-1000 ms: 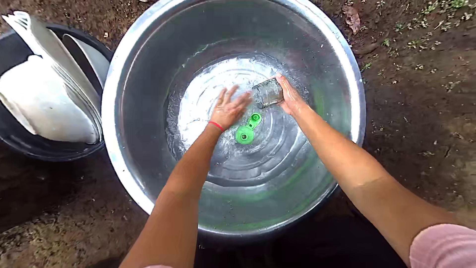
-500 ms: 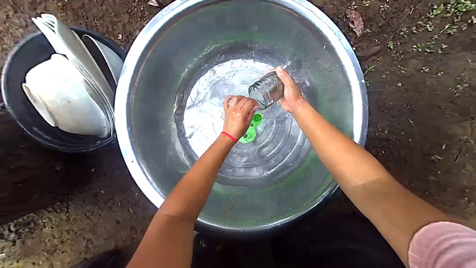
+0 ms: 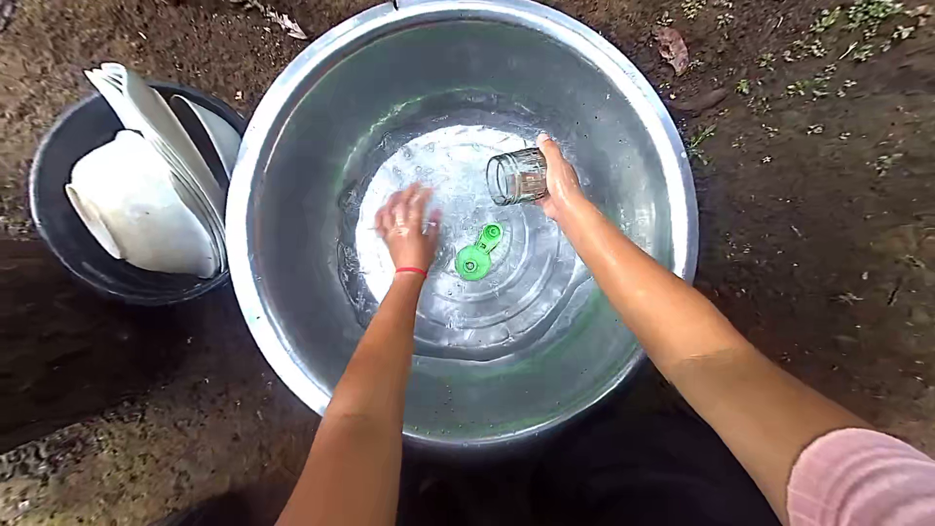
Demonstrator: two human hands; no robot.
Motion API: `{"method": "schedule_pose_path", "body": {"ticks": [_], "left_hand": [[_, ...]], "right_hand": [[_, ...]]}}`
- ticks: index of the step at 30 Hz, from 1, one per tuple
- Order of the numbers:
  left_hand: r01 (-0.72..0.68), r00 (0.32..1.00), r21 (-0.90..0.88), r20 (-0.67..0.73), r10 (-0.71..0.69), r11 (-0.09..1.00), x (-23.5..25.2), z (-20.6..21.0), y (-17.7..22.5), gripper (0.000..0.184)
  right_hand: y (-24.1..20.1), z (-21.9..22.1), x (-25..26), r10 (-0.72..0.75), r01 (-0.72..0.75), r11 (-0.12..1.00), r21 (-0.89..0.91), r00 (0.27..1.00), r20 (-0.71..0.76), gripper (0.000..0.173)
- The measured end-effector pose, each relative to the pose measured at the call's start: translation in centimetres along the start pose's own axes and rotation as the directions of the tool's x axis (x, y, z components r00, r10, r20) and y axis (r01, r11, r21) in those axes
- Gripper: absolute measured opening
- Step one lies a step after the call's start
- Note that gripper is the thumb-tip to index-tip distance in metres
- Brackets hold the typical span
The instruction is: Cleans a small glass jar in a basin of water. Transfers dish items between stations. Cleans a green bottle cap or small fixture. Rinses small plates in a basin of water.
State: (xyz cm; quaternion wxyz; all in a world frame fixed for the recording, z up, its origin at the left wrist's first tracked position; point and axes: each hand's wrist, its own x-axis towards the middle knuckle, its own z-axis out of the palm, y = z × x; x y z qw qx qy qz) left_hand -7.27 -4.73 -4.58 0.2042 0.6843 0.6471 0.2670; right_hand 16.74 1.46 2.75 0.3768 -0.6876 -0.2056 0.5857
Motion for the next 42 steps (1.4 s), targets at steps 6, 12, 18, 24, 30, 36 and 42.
{"method": "schedule_pose_path", "body": {"ticks": [6, 12, 18, 24, 30, 36, 42], "left_hand": [[0.556, 0.588, -0.831, 0.407, -0.699, -0.016, 0.9, 3.5, 5.8, 0.044], [-0.162, 0.881, -0.188, 0.414, 0.228, 0.969, 2.5, 1.1, 9.7, 0.038], [0.397, 0.895, -0.766, 0.444, -0.030, 0.505, 5.2, -0.8, 11.1, 0.041], [-0.299, 0.846, -0.198, 0.397, 0.355, 0.934, 3.8, 0.2, 7.3, 0.037], [-0.445, 0.839, -0.096, 0.302, 0.452, 0.890, 0.6, 1.2, 4.1, 0.051], [0.632, 0.589, -0.666, 0.081, -0.804, 0.396, -1.4, 2.3, 1.7, 0.039], [0.185, 0.927, -0.422, 0.374, -0.015, 0.888, -0.2, 1.7, 9.5, 0.039]], "right_hand": [[4.3, -0.1, 2.3, 0.101, -0.088, 0.993, 0.084, 0.981, -0.168, 0.065], [1.3, 0.6, 1.3, 0.283, -0.290, 0.957, -0.026, 0.905, 0.318, 0.074], [1.5, 1.6, -0.2, -0.132, 0.088, 0.990, 0.112, 0.865, 0.484, 0.055], [1.2, 2.2, -0.8, 0.120, -0.132, 0.991, -0.002, 0.897, 0.426, 0.072], [1.7, 1.4, -0.2, -0.020, 0.052, 0.995, -0.081, 0.933, 0.358, 0.048], [5.2, -0.4, 1.7, 0.134, -0.136, 0.987, 0.086, 0.991, 0.025, 0.067], [3.4, 0.7, 0.4, 0.316, -0.308, 0.949, -0.068, 0.918, 0.238, 0.073]]}}
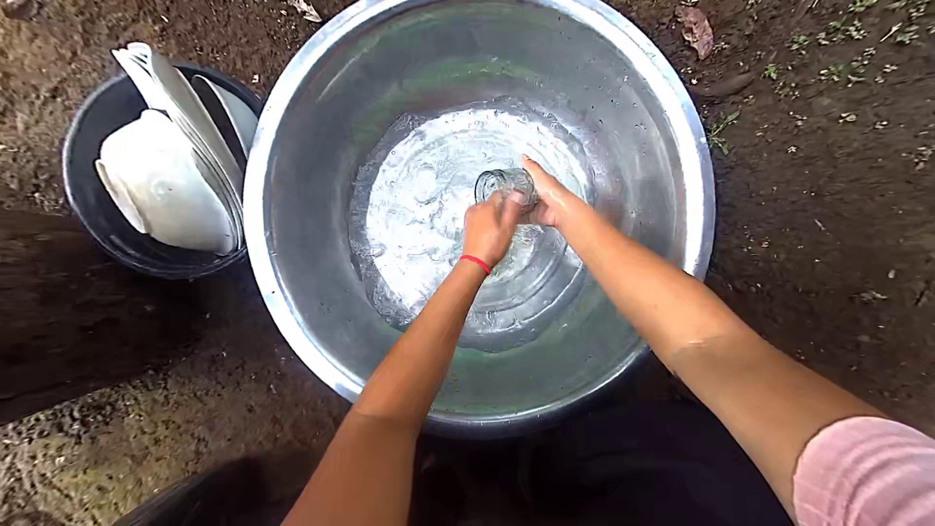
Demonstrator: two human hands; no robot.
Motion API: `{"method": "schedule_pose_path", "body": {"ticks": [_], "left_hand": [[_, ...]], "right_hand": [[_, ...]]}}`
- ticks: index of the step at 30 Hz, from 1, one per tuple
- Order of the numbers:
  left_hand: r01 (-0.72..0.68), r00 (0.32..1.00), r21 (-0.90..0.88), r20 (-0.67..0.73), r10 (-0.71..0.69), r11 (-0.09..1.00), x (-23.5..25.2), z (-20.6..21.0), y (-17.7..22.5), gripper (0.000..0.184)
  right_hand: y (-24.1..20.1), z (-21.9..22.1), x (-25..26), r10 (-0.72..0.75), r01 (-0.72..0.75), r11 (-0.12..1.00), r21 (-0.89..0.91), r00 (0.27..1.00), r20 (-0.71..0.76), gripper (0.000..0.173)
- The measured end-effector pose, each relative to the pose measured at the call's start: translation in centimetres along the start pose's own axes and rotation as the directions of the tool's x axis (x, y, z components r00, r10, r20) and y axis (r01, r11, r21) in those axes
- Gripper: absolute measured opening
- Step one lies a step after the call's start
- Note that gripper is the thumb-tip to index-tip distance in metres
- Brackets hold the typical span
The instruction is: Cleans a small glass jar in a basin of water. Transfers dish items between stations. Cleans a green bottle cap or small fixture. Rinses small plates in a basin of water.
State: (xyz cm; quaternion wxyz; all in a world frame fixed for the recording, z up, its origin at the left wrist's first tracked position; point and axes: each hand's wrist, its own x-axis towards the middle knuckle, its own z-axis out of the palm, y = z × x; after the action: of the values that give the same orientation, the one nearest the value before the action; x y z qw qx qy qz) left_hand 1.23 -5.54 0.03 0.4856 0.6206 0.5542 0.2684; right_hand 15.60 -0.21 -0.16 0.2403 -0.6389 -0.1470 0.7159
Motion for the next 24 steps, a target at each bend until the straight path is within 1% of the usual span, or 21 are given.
{"method": "schedule_pose_path", "body": {"ticks": [1, 2, 3, 4, 5, 6, 7, 8, 9, 10, 11, 12, 15, 16, 18, 19, 20, 21, 22, 23, 24], "left_hand": [[-0.161, 0.985, 0.238, 0.094, 0.142, 0.958, -0.2, -0.4, 0.1, 0.037], [-0.241, 0.967, 0.311, 0.158, 0.200, 0.919, -0.1, -1.0, 0.0, 0.035], [-0.199, 0.970, 0.242, 0.184, 0.157, 0.949, 0.2, -1.6, 0.2, 0.034], [-0.067, 0.988, 0.029, 0.138, 0.062, 0.997, 0.6, -1.9, 0.8, 0.032], [0.084, 0.996, -0.294, 0.064, -0.068, 0.952, 0.9, -1.8, 1.5, 0.031], [0.159, 0.982, -0.550, 0.004, -0.188, 0.820, 1.3, -1.6, 2.4, 0.034], [0.149, 0.978, -0.637, -0.017, -0.207, 0.756, 1.5, -1.3, 2.7, 0.038], [0.091, 0.992, -0.539, -0.021, -0.121, 0.838, 1.4, -1.1, 2.2, 0.042], [-0.006, 1.000, -0.250, 0.006, 0.008, 0.968, 1.2, -1.2, 1.4, 0.044], [-0.115, 0.992, 0.105, 0.056, 0.110, 0.988, 1.0, -1.5, 0.6, 0.045], [-0.203, 0.979, 0.310, 0.069, 0.191, 0.929, 0.9, -1.8, -0.2, 0.043], [-0.193, 0.981, 0.299, 0.044, 0.188, 0.935, 0.9, -2.0, -0.1, 0.042], [-0.089, 0.996, -0.258, -0.046, 0.080, 0.962, 1.1, -0.6, 1.1, 0.048], [-0.180, 0.983, -0.162, -0.006, 0.181, 0.970, 0.9, -0.5, 0.3, 0.050], [-0.348, 0.934, 0.336, 0.046, 0.353, 0.875, 0.0, -1.8, -3.0, 0.050], [-0.292, 0.939, 0.489, -0.015, 0.343, 0.822, -0.7, -2.9, -5.0, 0.045], [-0.113, 0.964, 0.486, -0.157, 0.214, 0.867, -1.5, -3.9, -6.8, 0.041], [0.124, 0.941, 0.300, -0.338, -0.016, 0.946, -2.0, -4.4, -8.1, 0.040], [0.305, 0.828, -0.056, -0.477, -0.294, 0.951, -2.1, -4.4, -8.7, 0.039], [0.334, 0.665, -0.457, -0.506, -0.549, 0.825, -1.3, -3.6, -8.7, 0.037], [0.256, 0.596, -0.734, -0.393, -0.700, 0.629, -0.5, -2.6, -7.9, 0.037]], "right_hand": [[-0.5, -0.2, -0.1, 0.027, -0.025, 0.999, -0.026, 0.996, 0.084, 0.074], [-1.1, -0.5, -0.6, 0.030, -0.022, 0.999, -0.044, 0.983, 0.181, 0.077], [-1.3, -0.7, -1.1, -0.015, 0.031, 0.998, -0.054, 0.963, 0.267, 0.076], [-1.1, -0.9, -1.2, -0.112, 0.137, 0.989, -0.050, 0.932, 0.346, 0.069], [-0.5, -0.9, -1.0, -0.219, 0.251, 0.968, -0.025, 0.887, 0.406, 0.060], [0.2, -0.7, -0.7, -0.311, 0.340, 0.940, 0.007, 0.851, 0.422, 0.055], [0.5, -0.2, -0.5, -0.371, 0.393, 0.919, 0.028, 0.840, 0.396, 0.050], [0.5, 0.4, -0.7, -0.378, 0.398, 0.917, 0.011, 0.861, 0.341, 0.046], [0.1, 0.7, -1.1, -0.338, 0.365, 0.930, -0.043, 0.896, 0.288, 0.051], [-0.4, 1.0, -1.6, -0.274, 0.306, 0.946, -0.104, 0.930, 0.244, 0.062], [-0.6, 0.9, -1.9, -0.208, 0.254, 0.954, -0.160, 0.944, 0.257, 0.070], [-0.5, 0.7, -2.0, -0.174, 0.231, 0.956, -0.183, 0.943, 0.282, 0.072], [0.4, 0.7, -1.7, -0.327, 0.347, 0.937, -0.025, 0.902, 0.282, 0.045], [0.3, 0.7, -1.5, -0.378, 0.382, 0.924, 0.027, 0.896, 0.232, 0.041], [-0.2, 0.3, -1.5, -0.364, 0.364, 0.931, 0.030, 0.920, 0.144, 0.055], [-0.3, 0.0, -1.2, -0.329, 0.329, 0.944, 0.018, 0.940, 0.084, 0.059], [-0.2, -0.4, -0.9, -0.292, 0.292, 0.956, 0.011, 0.956, 0.021, 0.062], [0.0, -0.7, -0.5, -0.255, 0.255, 0.967, 0.009, 0.967, -0.025, 0.065], [0.5, -0.9, -0.1, -0.217, 0.219, 0.976, 0.012, 0.974, -0.057, 0.067], [0.8, -0.8, 0.1, -0.184, 0.186, 0.982, 0.017, 0.980, -0.074, 0.067], [1.0, -0.6, 0.1, -0.157, 0.159, 0.987, 0.010, 0.984, -0.086, 0.067]]}}
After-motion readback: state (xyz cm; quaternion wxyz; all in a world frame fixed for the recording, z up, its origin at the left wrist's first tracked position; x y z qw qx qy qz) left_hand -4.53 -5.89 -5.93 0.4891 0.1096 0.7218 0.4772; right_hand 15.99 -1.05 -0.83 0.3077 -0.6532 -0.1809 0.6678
